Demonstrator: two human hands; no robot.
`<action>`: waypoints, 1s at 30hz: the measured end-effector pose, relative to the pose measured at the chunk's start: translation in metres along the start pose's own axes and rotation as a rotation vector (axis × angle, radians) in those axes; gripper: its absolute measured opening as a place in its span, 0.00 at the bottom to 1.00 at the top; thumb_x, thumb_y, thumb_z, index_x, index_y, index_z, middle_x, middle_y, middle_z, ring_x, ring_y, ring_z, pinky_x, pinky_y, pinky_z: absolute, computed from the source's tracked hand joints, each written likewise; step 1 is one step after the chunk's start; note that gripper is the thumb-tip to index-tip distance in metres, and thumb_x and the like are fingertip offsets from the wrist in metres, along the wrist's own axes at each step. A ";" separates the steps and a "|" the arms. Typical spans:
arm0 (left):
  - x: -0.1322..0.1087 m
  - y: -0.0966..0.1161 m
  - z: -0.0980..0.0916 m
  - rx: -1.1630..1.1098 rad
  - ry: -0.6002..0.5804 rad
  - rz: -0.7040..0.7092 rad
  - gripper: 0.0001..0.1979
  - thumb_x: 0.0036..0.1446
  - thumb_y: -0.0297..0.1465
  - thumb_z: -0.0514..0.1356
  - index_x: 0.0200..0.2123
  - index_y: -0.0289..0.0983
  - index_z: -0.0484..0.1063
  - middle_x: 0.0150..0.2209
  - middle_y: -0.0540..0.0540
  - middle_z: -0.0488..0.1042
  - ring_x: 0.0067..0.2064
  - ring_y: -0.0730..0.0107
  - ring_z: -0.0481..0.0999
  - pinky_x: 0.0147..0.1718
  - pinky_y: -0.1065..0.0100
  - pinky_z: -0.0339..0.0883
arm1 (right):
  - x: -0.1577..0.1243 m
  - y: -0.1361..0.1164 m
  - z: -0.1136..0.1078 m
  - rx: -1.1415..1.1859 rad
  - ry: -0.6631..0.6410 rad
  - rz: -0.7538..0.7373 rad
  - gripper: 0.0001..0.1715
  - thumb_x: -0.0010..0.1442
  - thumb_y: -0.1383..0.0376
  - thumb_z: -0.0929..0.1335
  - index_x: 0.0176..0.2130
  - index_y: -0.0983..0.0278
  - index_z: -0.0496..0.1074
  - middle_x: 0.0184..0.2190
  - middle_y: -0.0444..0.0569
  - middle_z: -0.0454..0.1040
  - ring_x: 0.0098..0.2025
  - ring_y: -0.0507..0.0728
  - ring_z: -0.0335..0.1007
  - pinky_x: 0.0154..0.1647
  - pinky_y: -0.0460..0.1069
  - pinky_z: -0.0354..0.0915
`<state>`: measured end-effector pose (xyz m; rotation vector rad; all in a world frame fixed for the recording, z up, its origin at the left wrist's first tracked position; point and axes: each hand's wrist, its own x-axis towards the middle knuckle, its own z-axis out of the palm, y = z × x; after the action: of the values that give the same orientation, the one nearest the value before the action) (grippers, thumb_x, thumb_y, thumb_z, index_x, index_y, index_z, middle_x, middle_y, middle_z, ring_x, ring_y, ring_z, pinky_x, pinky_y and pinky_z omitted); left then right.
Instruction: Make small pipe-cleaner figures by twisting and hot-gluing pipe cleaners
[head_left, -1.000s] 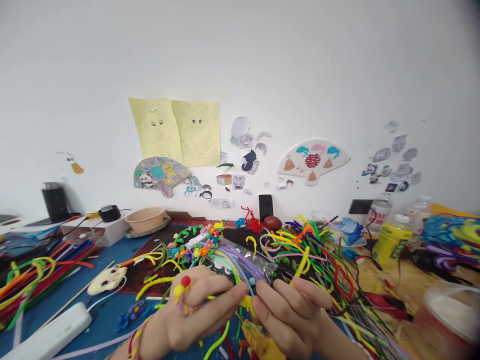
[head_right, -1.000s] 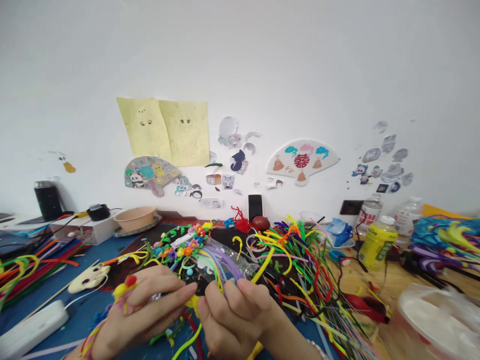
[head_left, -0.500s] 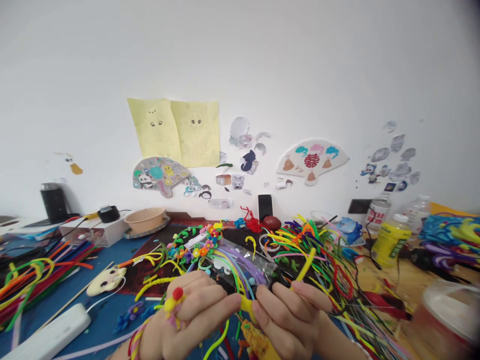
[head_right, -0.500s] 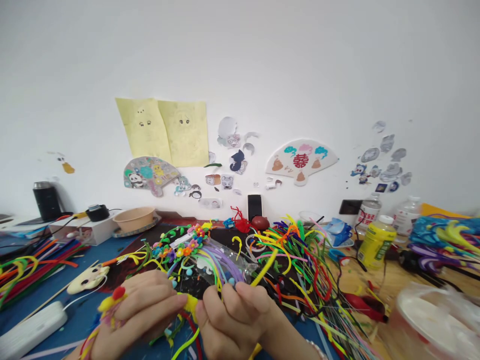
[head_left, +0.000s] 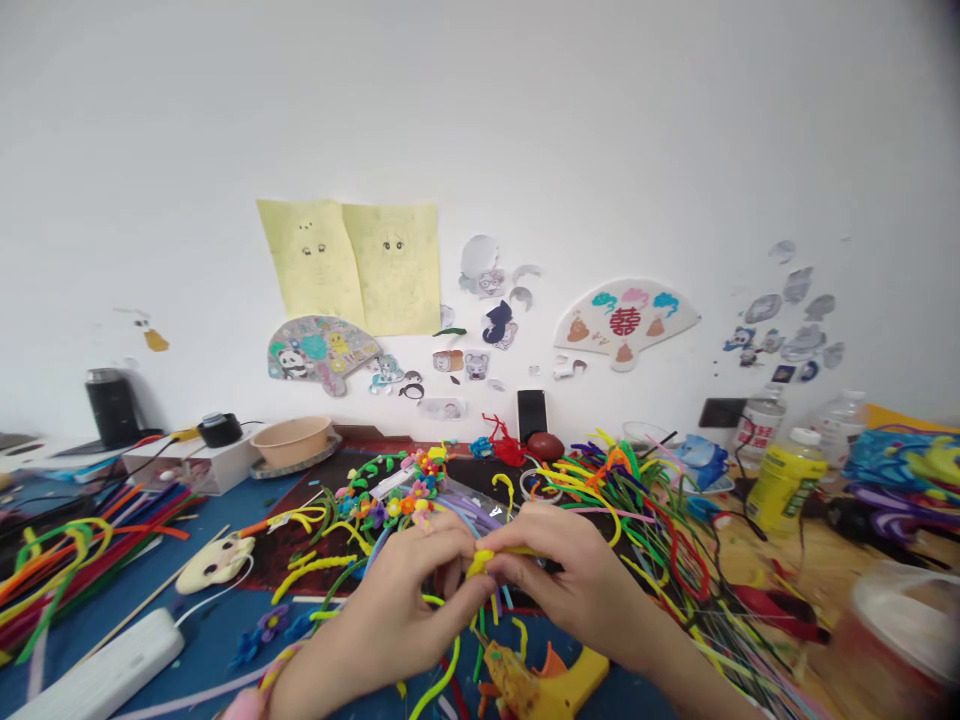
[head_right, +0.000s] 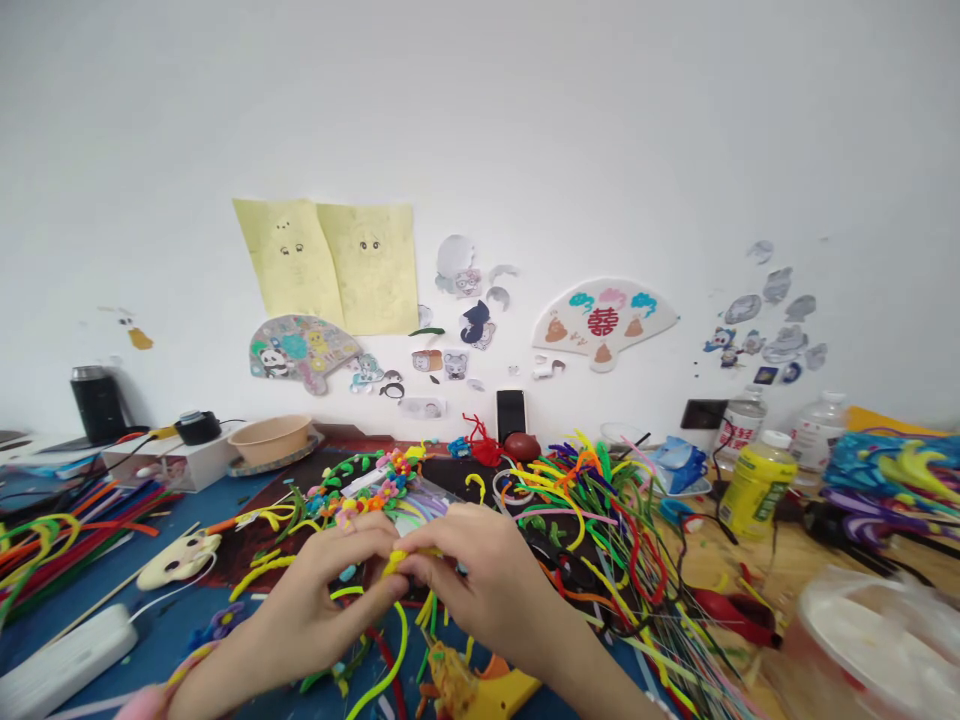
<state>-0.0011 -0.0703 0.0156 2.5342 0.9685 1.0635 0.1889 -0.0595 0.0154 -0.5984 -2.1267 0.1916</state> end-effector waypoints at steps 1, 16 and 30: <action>0.001 0.000 0.000 -0.048 0.003 -0.044 0.09 0.59 0.32 0.55 0.30 0.35 0.71 0.26 0.47 0.71 0.28 0.71 0.67 0.29 0.70 0.59 | 0.000 0.000 -0.002 0.020 -0.014 0.023 0.10 0.64 0.64 0.63 0.38 0.61 0.74 0.27 0.43 0.74 0.30 0.51 0.66 0.31 0.46 0.60; 0.011 -0.017 0.006 -0.792 -0.164 -0.500 0.11 0.52 0.36 0.63 0.35 0.34 0.75 0.20 0.51 0.71 0.23 0.75 0.69 0.26 0.73 0.62 | 0.001 0.007 -0.011 -0.192 -0.053 0.019 0.10 0.64 0.63 0.63 0.35 0.62 0.73 0.29 0.44 0.75 0.33 0.52 0.69 0.35 0.47 0.62; 0.013 -0.020 0.032 -0.960 0.157 -0.513 0.11 0.49 0.35 0.65 0.32 0.33 0.74 0.19 0.49 0.76 0.22 0.72 0.73 0.28 0.71 0.66 | -0.001 0.026 -0.011 -0.358 -0.004 -0.133 0.11 0.65 0.68 0.61 0.40 0.63 0.73 0.32 0.47 0.75 0.36 0.54 0.67 0.38 0.49 0.61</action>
<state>0.0184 -0.0452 -0.0081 1.3641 0.7915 1.1732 0.2071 -0.0385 0.0128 -0.6580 -2.2112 -0.2680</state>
